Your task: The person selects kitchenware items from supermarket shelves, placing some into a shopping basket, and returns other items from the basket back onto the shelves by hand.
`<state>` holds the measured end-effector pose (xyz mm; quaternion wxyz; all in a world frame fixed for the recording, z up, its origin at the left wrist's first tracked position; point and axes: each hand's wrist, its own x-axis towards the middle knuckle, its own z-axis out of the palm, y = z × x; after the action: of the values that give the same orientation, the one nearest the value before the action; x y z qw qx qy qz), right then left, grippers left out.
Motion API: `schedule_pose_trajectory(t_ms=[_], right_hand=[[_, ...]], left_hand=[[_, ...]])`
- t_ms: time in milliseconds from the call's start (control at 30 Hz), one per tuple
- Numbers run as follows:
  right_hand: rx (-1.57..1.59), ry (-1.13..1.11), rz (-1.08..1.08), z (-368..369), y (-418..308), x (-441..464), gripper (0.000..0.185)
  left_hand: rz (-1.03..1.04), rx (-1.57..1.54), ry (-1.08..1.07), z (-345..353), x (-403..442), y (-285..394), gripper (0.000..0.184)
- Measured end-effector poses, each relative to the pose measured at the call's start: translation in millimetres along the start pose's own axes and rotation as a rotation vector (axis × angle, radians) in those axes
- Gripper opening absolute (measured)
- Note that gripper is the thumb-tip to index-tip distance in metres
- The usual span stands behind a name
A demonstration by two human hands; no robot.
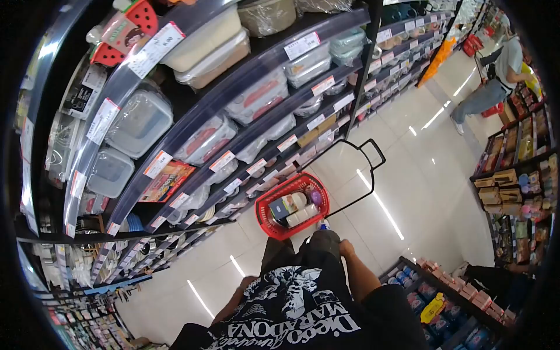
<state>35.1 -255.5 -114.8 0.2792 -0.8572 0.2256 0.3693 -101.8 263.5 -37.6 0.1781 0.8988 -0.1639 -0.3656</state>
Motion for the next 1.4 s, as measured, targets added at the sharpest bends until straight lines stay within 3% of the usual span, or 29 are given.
schedule_pose_trajectory(t_ms=[33, 67, 100, 133, 167, 200, 267, 300, 367, 500, 533, 700, 800, 933, 1033, 1100, 1133, 1167, 1233, 1400], right_hand=[[-0.027, -0.188, -0.012, -27.2, -15.8, -4.1, 0.053], [-0.048, -0.203, -0.028, -45.6, -24.8, -6.5, 0.05], [-0.069, -0.219, -0.043, -55.9, -29.1, -8.1, 0.048], [-0.108, -0.192, -0.082, -61.1, -27.5, -5.3, 0.044], [-0.148, -0.164, -0.122, -61.9, -18.1, 4.4, 0.041], [-0.261, -0.186, -0.3, -62.1, -5.2, 17.3, 0.034], [-0.165, -0.172, -0.478, -67.5, 20.9, 39.7, 0.027], [-0.109, -0.166, -0.562, -65.5, 26.7, 44.5, 0.025], [0.347, -0.215, -0.064, -80.9, 6.5, 32.3, 0.028], [0.428, -0.184, 0.035, -86.9, -20.8, 3.5, 0.031], [0.255, -0.172, 0.003, -82.4, -26.4, 0.1, 0.03], [0.257, -0.181, -0.029, -52.2, -63.7, -33.2, 0.029], [0.269, -0.197, -0.078, -24.1, -78.9, -35.6, 0.027], [0.245, -0.276, -0.12, 17.5, -89.3, -31.2, 0.024], [0.205, -0.314, -0.142, 54.5, -89.1, -11.4, 0.021], [0.182, -0.318, -0.181, 80.4, -81.5, 7.3, 0.019], [0.179, -0.313, -0.184, 90.7, -79.8, 16.9, 0.018], [0.176, -0.301, -0.189, 97.5, -80.6, 29.0, 0.017], [0.145, -0.301, -0.157, 102.8, -91.4, 56.6, 0.017], [-0.033, -0.309, -0.192, 126.5, -125.3, 129.8, 0.018]], left_hand=[[-0.366, -0.63, 0.011, -5.2, 16.6, 11.2, 0.028], [-0.672, -1.189, 0.113, -23.4, 33.1, 37.2, 0.03], [-0.742, -1.242, 0.079, -71.7, 50.4, 72.2, 0.029], [-0.474, -0.755, 0.123, -39.2, 79.3, 38.7, 0.029], [-0.519, -0.717, 0.19, -79.8, 91.5, 75.9, 0.027], [-0.324, -0.627, 0.33, -103.7, 100.4, 100.9, 0.025], [-0.398, -1.049, 0.303, -141.5, 123.8, 147.0, 0.024], [-0.38, -1.073, 0.27, -147.6, 134.3, 158.1, 0.024], [-0.362, -1.057, 0.207, -159.5, 144.6, 181.4, 0.022], [-0.284, -0.879, 0.162, -128.8, 150.9, 173.4, 0.019], [-0.3, -0.895, 0.162, -113.0, 151.2, 163.6, 0.018], [-0.665, -1.399, 0.033, -86.3, 144.3, 141.4, 0.018], [-0.746, -1.235, -0.099, -63.7, 156.0, 114.8, 0.019], [-0.744, -1.132, -0.07, -34.1, 194.4, 75.2, 0.021], [-0.81, -1.005, -0.154, 0.0, 236.1, 23.4, 0.038], [-0.691, -0.753, -0.011, 25.1, 265.8, -10.0, 0.05], [-0.639, -0.589, 0.006, -10.7, 289.1, 1.4, 0.051], [-0.494, -0.649, 0.143, -8.2, 305.9, -9.7, 0.053], [-0.434, -0.543, 0.273, -14.3, 343.5, -20.8, 0.058], [-0.432, -0.493, 0.377, -25.4, 422.9, -49.7, 0.089]])
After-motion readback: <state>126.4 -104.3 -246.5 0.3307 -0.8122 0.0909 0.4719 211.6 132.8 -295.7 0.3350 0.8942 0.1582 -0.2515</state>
